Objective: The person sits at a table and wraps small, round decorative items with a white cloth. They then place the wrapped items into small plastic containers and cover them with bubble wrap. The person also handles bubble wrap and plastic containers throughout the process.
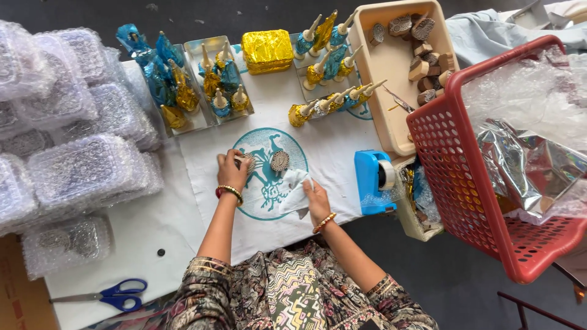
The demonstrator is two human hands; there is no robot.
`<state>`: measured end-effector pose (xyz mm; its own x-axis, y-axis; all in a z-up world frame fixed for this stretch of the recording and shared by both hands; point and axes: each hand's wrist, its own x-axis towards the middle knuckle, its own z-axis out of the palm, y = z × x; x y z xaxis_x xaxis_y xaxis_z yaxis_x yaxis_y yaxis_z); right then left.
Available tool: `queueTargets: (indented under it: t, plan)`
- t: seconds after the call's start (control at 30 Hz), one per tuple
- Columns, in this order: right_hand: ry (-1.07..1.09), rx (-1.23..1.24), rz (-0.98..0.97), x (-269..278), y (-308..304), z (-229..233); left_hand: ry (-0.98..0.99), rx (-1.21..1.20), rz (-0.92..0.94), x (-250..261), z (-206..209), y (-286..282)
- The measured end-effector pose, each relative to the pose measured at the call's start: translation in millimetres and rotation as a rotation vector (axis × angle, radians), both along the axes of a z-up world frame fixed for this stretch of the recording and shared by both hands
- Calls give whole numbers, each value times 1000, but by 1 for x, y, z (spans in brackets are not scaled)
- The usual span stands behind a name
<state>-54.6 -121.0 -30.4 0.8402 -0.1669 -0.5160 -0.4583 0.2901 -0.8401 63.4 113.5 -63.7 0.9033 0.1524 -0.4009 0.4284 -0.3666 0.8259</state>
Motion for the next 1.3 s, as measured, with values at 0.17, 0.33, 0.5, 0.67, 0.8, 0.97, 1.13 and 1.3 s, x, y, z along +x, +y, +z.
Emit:
queueTargets:
  t: [0.17, 0.33, 0.5, 0.67, 0.8, 0.97, 1.13, 1.3]
  plan:
    - [-55, 2, -145, -6, -32, -3, -333, 512, -77, -10, 26, -29]
    - [-89, 5, -196, -11, -27, 0, -513, 558, -357, -16, 28, -82]
    - [-86, -56, -176, -5, -23, 11, -619, 649, -573, -29, -36, -101]
    - [-186, -259, -174, 1, -40, -13, -394, 132, -748, -40, 36, -99]
    - [-263, -300, -120, 10, -38, -18, -388, -427, -560, -57, 67, -112]
    - [-378, -255, -59, 5, 11, 1, -178, -984, -73, -63, 41, -129]
    - [-563, -660, 105, 17, 27, 27, 56, -1236, 200, -79, 41, -125]
    - [-343, -386, 85, 36, -11, -3, 29, -1075, 37, -99, 34, -132]
